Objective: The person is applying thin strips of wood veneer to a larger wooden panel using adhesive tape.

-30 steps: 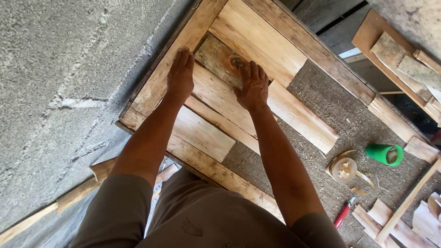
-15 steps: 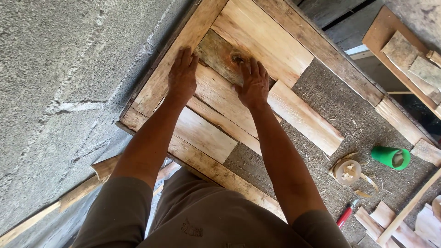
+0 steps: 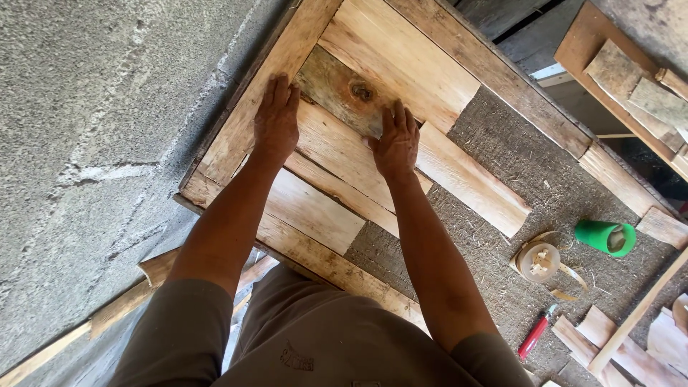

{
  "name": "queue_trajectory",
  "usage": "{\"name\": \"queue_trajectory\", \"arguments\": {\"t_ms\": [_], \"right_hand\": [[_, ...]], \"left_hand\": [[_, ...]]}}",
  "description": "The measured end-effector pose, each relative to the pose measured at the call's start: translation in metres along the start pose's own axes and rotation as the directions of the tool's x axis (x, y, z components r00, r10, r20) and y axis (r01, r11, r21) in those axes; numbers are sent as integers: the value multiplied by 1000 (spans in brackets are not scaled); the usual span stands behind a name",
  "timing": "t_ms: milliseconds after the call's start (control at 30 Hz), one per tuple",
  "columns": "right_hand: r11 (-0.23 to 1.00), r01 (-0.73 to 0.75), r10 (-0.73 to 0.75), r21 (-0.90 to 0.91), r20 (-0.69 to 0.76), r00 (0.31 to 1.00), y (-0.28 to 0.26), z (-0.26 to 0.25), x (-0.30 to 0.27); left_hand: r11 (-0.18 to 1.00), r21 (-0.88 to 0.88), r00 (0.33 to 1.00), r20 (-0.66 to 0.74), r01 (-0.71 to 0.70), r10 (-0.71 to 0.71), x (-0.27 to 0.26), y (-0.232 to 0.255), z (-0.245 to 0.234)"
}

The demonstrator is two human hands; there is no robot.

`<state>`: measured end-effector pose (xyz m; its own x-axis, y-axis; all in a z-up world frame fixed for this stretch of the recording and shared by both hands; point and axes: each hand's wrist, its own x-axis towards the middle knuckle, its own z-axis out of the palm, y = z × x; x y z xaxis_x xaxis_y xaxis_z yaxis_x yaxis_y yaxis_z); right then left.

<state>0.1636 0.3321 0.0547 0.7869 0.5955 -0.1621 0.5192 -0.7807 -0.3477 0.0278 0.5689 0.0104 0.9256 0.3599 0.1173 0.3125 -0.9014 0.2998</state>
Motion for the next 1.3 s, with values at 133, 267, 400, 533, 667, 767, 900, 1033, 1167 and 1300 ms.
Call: {"name": "queue_trajectory", "arguments": {"t_ms": [133, 267, 400, 533, 667, 767, 900, 1033, 1167, 1300], "right_hand": [[999, 43, -43, -12, -13, 999, 4, 2, -1], [997, 56, -55, -49, 23, 998, 0, -6, -2], [999, 31, -29, -42, 40, 999, -3, -9, -3], [999, 20, -19, -34, 23, 1000, -4, -6, -2], [999, 1, 0, -37, 19, 1000, -5, -6, -1], [999, -15, 16, -48, 25, 1000, -6, -8, 2], [998, -50, 52, -44, 41, 998, -9, -10, 4], [997, -81, 82, -13, 44, 996, -12, -14, 2], [994, -110, 110, 11, 40, 993, -13, -9, 3], [994, -107, 107, 3, 32, 994, -9, -4, 3]], "left_hand": [[1000, 11, 1000, 12, 2, -3, 0, 0, 2], [1000, 16, 999, 40, 24, -24, 0, 1, 2], [999, 27, 997, 62, 36, -37, 1, 2, 0], [999, 31, 997, 66, 39, -41, 0, 0, 3], [999, 32, 998, 49, 31, -33, -3, -1, 6], [999, 31, 999, 37, 25, -26, -3, 0, 5], [999, 36, 999, 38, 23, -24, -4, 0, 2], [999, 35, 999, 28, 19, -20, -3, 1, 6], [995, 26, 990, 94, 99, -101, 11, 16, 0], [995, -58, 996, 53, 76, -73, 25, 34, 9]]}}
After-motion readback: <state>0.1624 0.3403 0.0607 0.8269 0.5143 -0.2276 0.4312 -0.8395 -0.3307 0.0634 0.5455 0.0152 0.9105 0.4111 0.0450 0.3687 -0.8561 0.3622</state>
